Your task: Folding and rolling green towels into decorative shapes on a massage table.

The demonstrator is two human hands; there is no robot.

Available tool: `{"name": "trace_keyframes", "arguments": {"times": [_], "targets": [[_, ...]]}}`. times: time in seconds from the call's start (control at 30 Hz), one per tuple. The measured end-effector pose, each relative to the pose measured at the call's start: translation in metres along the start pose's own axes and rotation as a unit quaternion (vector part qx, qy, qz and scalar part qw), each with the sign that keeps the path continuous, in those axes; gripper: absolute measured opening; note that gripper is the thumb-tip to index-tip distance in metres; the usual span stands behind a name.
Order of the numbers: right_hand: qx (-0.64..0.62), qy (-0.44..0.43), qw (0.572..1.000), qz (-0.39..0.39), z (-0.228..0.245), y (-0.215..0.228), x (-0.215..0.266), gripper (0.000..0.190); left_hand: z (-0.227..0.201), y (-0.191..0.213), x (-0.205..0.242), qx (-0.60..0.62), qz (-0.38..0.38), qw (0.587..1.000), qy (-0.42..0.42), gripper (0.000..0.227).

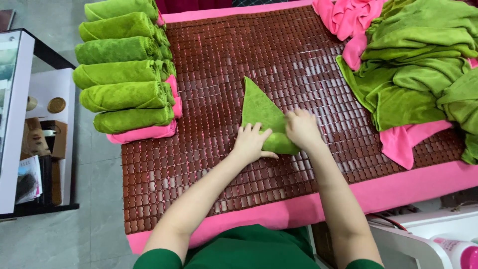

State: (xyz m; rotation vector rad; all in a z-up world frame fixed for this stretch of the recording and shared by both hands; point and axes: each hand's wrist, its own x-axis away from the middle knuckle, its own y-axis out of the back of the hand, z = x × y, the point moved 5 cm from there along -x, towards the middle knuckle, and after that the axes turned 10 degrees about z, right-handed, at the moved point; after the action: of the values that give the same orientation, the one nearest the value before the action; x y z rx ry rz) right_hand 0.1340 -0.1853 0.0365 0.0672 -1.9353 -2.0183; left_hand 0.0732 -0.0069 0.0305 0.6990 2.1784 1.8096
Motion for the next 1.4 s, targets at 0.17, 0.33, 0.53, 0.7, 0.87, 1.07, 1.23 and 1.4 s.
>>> {"name": "trace_keyframes", "arguments": {"times": [0.17, 0.33, 0.53, 0.7, 0.87, 1.07, 1.23, 1.4], "targets": [[-0.180, 0.184, 0.959, 0.120, 0.086, 0.019, -0.044, 0.053, -0.005, 0.018, 0.007, -0.004, -0.001, 1.000, 0.011, 0.099], [-0.034, 0.117, 0.983, 0.139, 0.085, -0.029, -0.135, 0.069, 0.004, -0.019, -0.005, -0.004, -0.016, 1.000, 0.008, 0.102], [-0.056, 0.107, 0.985, 0.122, 0.098, -0.009, -0.165, 0.075, 0.006, -0.022, -0.005, -0.017, -0.038, 0.999, 0.008, 0.101], [-0.164, 0.144, 0.975, 0.042, 0.079, 0.050, -0.110, 0.066, 0.006, -0.013, -0.004, 0.008, -0.029, 1.000, -0.001, 0.104], [-0.169, 0.236, 0.944, -0.159, 0.044, 0.051, 0.010, 0.011, 0.004, 0.006, -0.001, 0.011, -0.025, 1.000, -0.011, 0.098], [-0.039, 0.239, 0.951, -0.194, 0.039, 0.006, 0.095, 0.042, 0.009, -0.015, -0.018, -0.005, -0.021, 0.999, -0.037, 0.099], [-0.025, 0.233, 0.956, -0.177, 0.029, -0.004, 0.081, 0.055, 0.020, 0.021, -0.010, 0.067, 0.037, 0.992, -0.104, 0.107], [-0.100, 0.251, 0.953, -0.138, 0.027, 0.015, 0.067, 0.052, 0.028, 0.041, 0.008, 0.047, -0.007, 0.985, -0.167, 0.070]]}}
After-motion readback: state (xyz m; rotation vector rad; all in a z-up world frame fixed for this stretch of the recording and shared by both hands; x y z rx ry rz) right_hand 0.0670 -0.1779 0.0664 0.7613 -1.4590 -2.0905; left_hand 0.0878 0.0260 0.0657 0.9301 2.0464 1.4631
